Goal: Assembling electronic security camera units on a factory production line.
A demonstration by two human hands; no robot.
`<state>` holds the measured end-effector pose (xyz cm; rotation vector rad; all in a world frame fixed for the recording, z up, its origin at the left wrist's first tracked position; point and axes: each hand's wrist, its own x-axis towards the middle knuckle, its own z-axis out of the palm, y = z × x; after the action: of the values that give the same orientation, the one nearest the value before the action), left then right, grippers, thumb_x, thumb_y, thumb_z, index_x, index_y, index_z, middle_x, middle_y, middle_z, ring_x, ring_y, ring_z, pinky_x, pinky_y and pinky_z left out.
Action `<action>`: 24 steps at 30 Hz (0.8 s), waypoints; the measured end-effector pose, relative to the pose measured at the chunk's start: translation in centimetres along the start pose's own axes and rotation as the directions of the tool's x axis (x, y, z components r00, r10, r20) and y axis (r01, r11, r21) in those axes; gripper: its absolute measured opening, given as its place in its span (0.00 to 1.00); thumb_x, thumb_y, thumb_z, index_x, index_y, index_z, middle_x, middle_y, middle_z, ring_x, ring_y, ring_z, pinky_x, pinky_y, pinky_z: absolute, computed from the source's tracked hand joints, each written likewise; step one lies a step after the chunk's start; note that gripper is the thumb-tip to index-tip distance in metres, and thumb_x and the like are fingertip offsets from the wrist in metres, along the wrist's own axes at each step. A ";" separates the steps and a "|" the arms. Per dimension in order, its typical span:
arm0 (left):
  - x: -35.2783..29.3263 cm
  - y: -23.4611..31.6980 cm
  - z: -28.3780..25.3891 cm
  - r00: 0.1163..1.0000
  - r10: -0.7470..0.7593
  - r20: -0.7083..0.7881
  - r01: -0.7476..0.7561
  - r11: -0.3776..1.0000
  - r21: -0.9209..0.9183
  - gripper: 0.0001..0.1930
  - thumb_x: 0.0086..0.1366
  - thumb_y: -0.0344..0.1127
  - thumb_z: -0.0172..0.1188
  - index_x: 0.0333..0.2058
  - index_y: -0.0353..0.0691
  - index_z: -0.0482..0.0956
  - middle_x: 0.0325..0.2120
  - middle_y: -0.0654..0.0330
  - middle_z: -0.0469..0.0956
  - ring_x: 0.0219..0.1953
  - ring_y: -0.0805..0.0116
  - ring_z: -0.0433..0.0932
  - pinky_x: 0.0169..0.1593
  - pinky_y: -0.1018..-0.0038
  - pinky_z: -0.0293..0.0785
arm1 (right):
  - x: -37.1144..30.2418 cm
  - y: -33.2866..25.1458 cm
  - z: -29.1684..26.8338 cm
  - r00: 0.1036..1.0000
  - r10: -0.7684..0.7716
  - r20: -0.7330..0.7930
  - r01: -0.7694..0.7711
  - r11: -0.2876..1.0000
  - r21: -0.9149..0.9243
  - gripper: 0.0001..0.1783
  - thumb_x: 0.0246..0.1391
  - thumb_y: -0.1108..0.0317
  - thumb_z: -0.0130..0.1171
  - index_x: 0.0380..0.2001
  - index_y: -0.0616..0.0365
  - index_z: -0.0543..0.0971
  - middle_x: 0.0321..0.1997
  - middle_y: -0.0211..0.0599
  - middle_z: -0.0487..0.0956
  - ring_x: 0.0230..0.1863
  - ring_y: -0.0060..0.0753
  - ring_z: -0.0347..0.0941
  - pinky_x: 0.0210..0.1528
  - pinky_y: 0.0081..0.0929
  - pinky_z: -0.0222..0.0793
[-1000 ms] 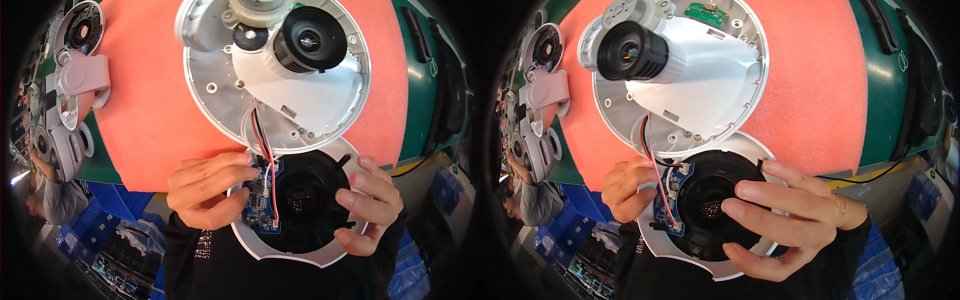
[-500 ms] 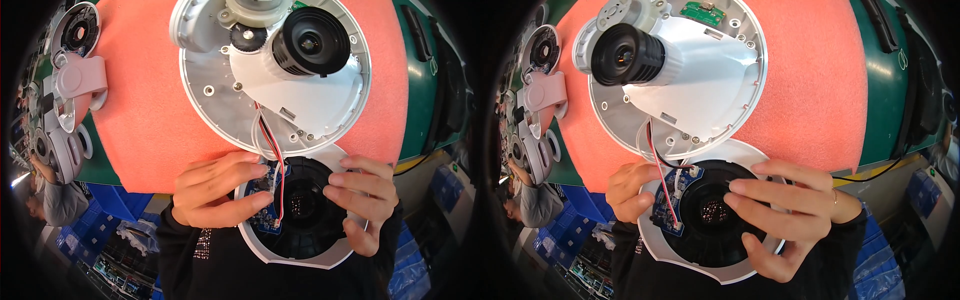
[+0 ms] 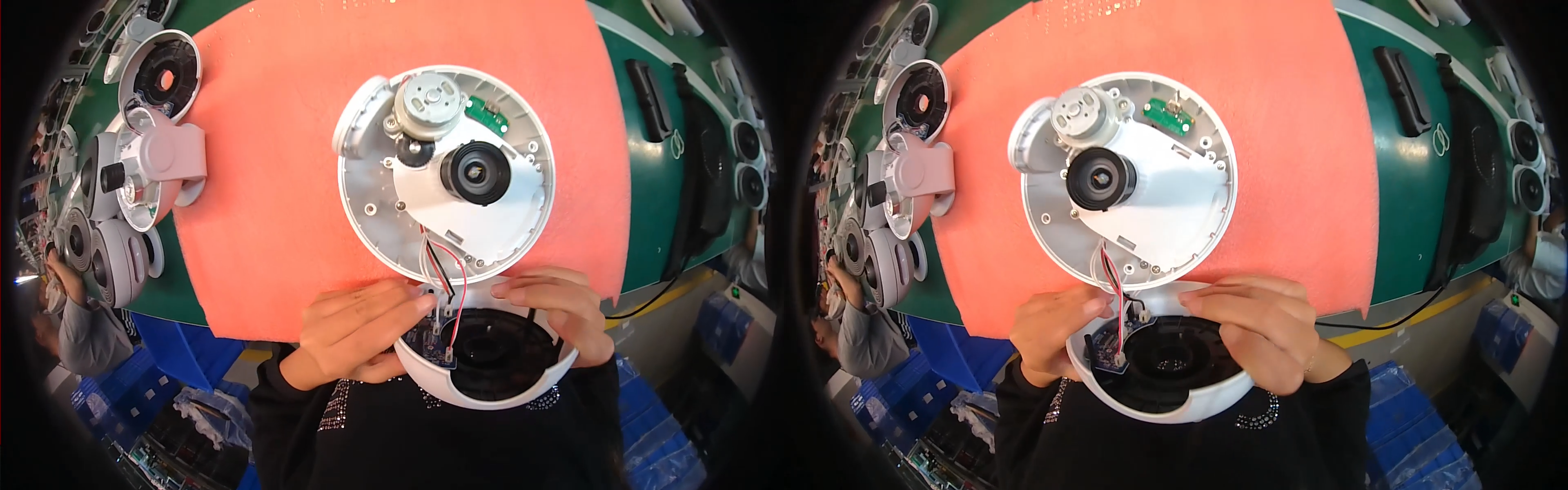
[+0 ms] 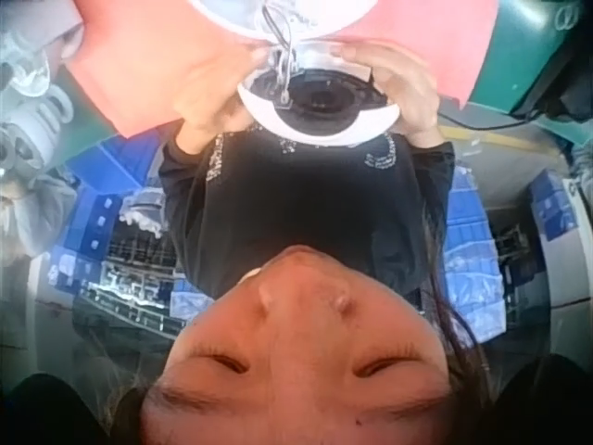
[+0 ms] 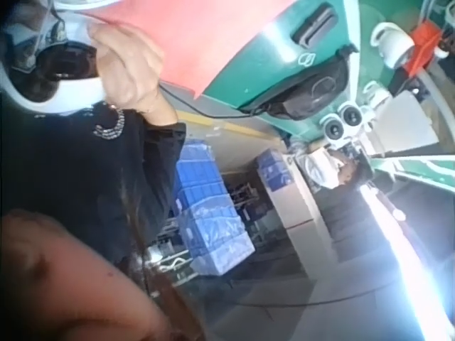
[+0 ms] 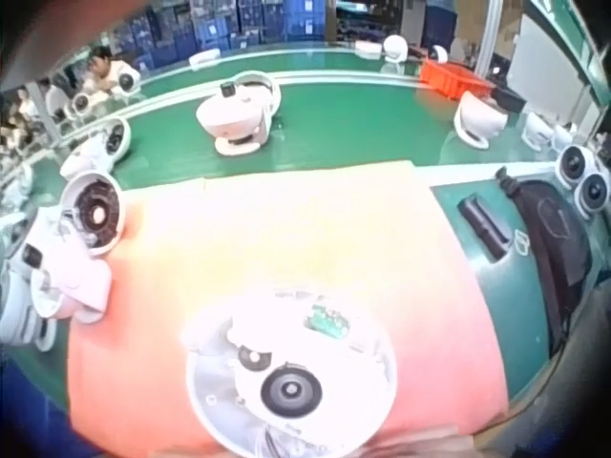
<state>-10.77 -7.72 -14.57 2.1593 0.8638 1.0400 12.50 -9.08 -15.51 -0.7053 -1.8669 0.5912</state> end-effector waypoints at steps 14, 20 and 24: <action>0.3 0.9 0.3 0.972 -0.221 -0.080 0.214 0.972 -0.097 0.25 0.40 0.38 0.72 0.35 0.31 0.73 0.22 0.55 0.77 0.22 0.68 0.78 0.26 0.78 0.74 | -0.1 -0.7 -1.3 0.947 0.293 0.131 -0.307 0.946 0.102 0.45 0.36 0.59 0.69 0.53 0.70 0.57 0.36 0.50 0.75 0.32 0.44 0.74 0.29 0.28 0.69; 2.6 3.8 -1.2 0.932 -0.362 -0.031 0.356 0.926 -0.121 0.25 0.42 0.39 0.72 0.35 0.29 0.73 0.26 0.52 0.79 0.26 0.67 0.80 0.29 0.79 0.75 | 3.3 -2.8 -4.4 0.864 0.386 0.324 -0.441 0.890 0.113 0.44 0.40 0.71 0.65 0.58 0.68 0.51 0.50 0.56 0.66 0.47 0.47 0.70 0.44 0.32 0.71; 6.2 4.5 -3.4 0.912 -0.409 -0.009 0.407 0.909 -0.090 0.18 0.43 0.36 0.70 0.29 0.32 0.75 0.16 0.57 0.78 0.18 0.72 0.78 0.24 0.82 0.73 | 10.1 -2.3 -6.8 0.692 0.512 0.509 -0.711 0.605 0.358 0.44 0.43 0.78 0.61 0.61 0.61 0.48 0.59 0.43 0.59 0.59 0.31 0.57 0.57 0.26 0.58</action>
<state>-9.23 -5.09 -6.81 1.7875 1.1985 0.8747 15.17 -3.09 -5.01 -0.9091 -1.5962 1.7460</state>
